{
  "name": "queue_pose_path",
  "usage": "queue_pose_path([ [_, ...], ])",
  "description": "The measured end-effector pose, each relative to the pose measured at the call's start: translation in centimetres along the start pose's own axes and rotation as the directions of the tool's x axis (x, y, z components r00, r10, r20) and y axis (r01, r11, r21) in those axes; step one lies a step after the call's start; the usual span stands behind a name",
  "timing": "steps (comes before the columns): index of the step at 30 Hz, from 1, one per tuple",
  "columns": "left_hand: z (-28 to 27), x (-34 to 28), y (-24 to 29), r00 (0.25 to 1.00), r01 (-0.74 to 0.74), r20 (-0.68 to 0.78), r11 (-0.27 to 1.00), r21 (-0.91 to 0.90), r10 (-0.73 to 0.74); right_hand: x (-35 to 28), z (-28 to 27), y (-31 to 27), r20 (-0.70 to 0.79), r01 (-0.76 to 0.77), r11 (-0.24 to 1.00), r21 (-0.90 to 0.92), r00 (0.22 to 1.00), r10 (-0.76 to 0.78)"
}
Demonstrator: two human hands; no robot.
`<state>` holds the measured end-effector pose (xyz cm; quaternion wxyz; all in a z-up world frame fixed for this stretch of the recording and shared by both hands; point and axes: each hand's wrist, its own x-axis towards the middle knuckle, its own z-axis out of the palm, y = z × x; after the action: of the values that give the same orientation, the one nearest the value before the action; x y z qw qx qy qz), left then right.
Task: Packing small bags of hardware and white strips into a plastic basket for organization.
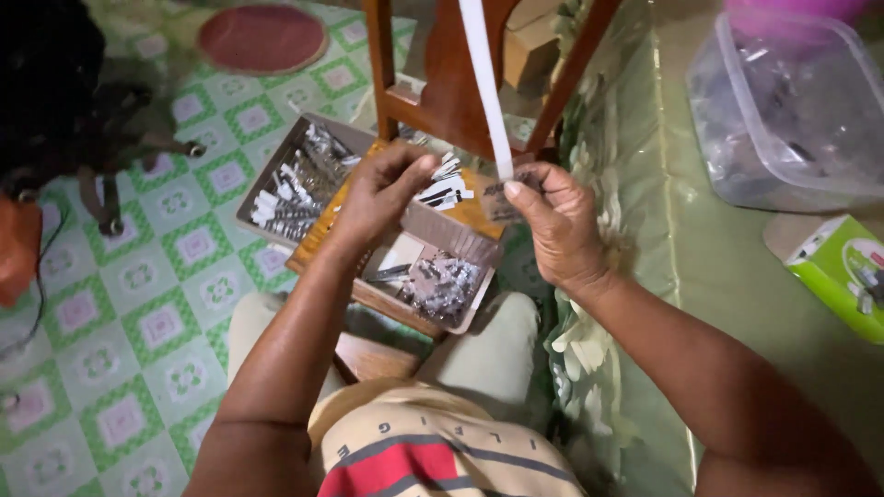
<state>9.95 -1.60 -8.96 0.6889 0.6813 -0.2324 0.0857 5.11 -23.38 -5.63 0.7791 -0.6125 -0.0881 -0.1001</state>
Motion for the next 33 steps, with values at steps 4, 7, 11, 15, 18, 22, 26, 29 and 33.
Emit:
queue_pose_path([
  [4,-3.0,-0.8,-13.7,0.913,0.35,0.057,0.846,0.401,-0.405,0.3,-0.2,0.5,-0.06,-0.036,0.999,0.001,0.998,0.036],
  [7,-3.4,-2.6,-21.7,0.735,0.276,0.213,0.571,0.773,-0.644,0.4,0.1,-0.2,-0.085,-0.055,0.998,0.017,0.995,0.057],
  [11,-3.0,-5.8,-28.1,0.464,0.102,0.263,0.346,0.932,-0.846,1.0,-0.8,0.8,-0.129,-0.078,0.996,0.032,0.988,0.081],
  [15,-4.1,-8.7,-29.8,0.394,0.113,0.206,0.269,0.956,-0.896,1.8,-0.7,0.5,-0.187,-0.114,0.991,0.063,0.975,0.124],
  [18,-5.1,-11.2,-29.7,0.817,-0.574,0.576,0.062,0.816,-0.025,2.8,-0.7,0.2,-0.255,-0.196,0.971,0.135,0.94,0.225],
  [22,-5.1,-13.7,-38.0,0.84,-0.52,0.519,0.032,0.853,-0.158,4.7,-2.5,2.1,-0.315,-0.268,0.935,0.234,0.889,0.334],
  [26,-3.4,-15.9,-37.5,0.92,-0.39,0.391,-0.117,0.913,-0.009,5.2,-3.3,3.0,-0.396,-0.307,0.914,0.266,0.829,0.394],
  [29,-2.2,-14.9,-36.7,0.956,-0.289,0.293,-0.111,0.951,0.021,5.1,-3.8,4.1,-0.409,-0.303,0.922,0.242,0.83,0.38],
  [33,-3.1,-15.1,-35.8,0.938,-0.347,0.348,-0.058,0.936,0.002,5.3,-3.5,4.2,-0.424,-0.275,0.934,0.23,0.835,0.35],
])
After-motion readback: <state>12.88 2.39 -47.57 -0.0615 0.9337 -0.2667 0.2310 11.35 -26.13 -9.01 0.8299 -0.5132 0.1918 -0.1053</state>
